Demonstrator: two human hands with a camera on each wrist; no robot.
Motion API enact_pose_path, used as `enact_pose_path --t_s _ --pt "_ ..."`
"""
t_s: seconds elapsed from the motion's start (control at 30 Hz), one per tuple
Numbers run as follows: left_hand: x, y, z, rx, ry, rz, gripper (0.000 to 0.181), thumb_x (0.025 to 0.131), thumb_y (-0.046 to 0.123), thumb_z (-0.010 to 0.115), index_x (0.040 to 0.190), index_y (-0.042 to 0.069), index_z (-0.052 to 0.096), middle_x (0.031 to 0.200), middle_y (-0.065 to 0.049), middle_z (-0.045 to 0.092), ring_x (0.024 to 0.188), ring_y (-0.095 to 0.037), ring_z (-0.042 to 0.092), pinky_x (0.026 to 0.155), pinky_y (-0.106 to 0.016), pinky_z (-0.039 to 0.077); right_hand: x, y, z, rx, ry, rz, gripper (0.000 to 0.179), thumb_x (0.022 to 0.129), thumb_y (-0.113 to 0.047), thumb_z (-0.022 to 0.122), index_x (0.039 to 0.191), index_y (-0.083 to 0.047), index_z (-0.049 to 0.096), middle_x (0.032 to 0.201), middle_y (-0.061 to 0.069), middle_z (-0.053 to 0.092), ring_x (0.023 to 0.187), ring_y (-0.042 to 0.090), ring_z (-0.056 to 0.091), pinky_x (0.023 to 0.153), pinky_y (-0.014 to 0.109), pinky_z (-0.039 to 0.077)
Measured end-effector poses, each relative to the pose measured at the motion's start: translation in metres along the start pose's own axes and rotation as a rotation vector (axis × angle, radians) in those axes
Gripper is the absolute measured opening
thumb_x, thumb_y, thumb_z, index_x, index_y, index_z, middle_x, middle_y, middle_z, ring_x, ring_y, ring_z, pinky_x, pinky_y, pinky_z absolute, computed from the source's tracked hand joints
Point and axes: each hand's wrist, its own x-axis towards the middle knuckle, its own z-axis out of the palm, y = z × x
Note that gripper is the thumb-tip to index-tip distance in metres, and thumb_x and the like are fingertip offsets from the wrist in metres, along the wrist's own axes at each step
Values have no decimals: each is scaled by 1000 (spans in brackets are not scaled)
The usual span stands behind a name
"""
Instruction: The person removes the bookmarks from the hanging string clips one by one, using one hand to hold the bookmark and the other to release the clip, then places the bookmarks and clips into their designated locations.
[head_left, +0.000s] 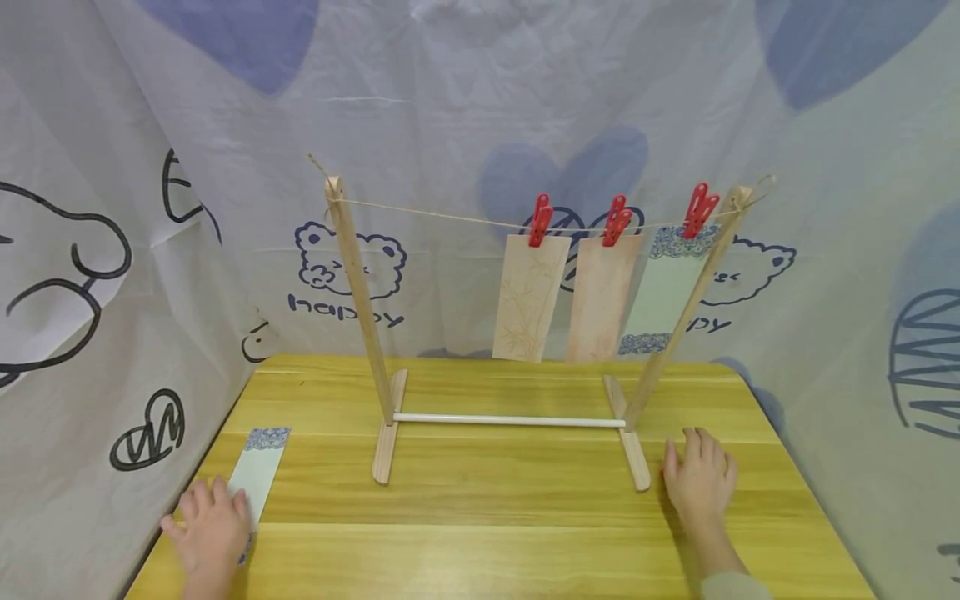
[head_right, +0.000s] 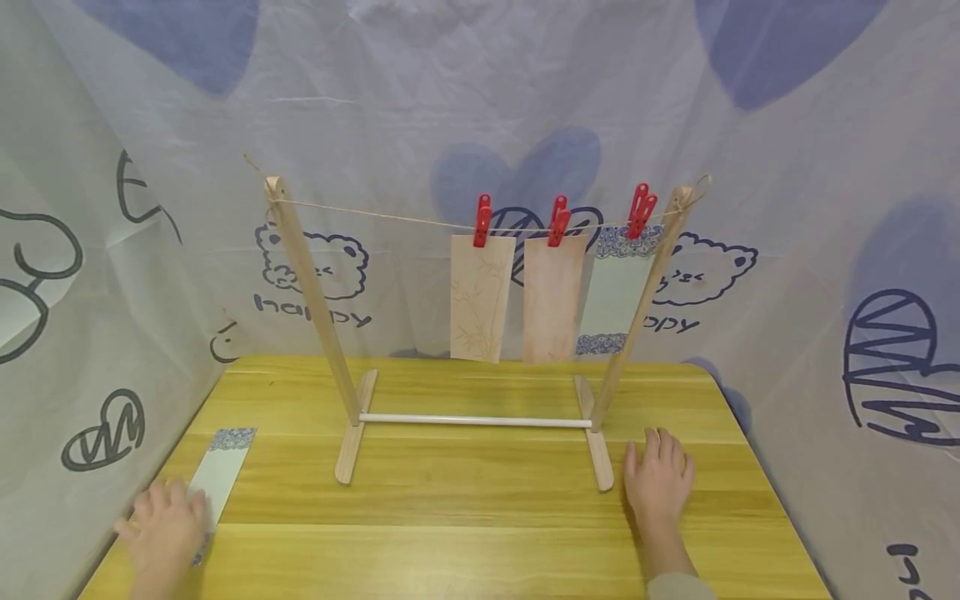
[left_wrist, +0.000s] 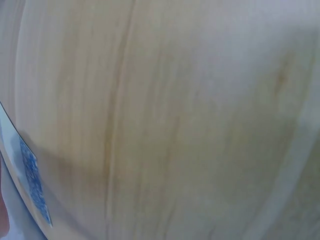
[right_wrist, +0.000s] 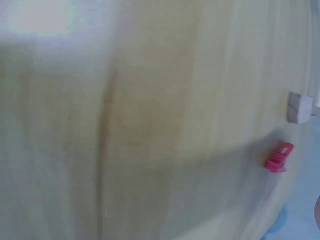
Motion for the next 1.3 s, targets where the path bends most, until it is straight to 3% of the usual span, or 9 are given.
enact_pose_path --t_s 0.17,0.5,0.77,1.1,1.3 --pt "2 8 -2 -18 31 24 44 99 24 33 126 -10 29 129 -34 20 120 -52 15 90 -71 6 9 -9 -8 16 25 -20 38 91 -29 50 117 0 50 123 19 48 114 36 41 97 52 24" --pt "8 30 -7 -23 26 46 46 99 27 34 127 -9 29 133 -32 20 122 -50 15 91 -70 8 23 -23 -19 64 184 -109 40 88 -31 52 113 0 53 119 19 52 109 37 45 93 51 27" --pt "15 50 -9 -43 73 98 43 98 26 35 125 -9 31 133 -31 20 122 -49 16 90 -70 9 36 -37 -30 91 295 -194 44 88 -34 48 112 2 55 116 21 54 105 39 47 91 53 30" --pt "21 73 -14 -59 101 143 44 98 26 37 127 -8 33 136 -30 21 123 -48 17 91 -69 8 48 -58 -49 129 327 -231 51 93 -43 39 114 1 54 117 21 53 105 39 46 90 53 28" --pt "24 93 -17 -97 158 201 40 97 25 41 123 -6 36 134 -27 23 122 -45 19 89 -66 9 57 -71 -58 161 412 -265 51 92 -44 40 111 1 55 113 21 55 103 38 47 88 53 29"
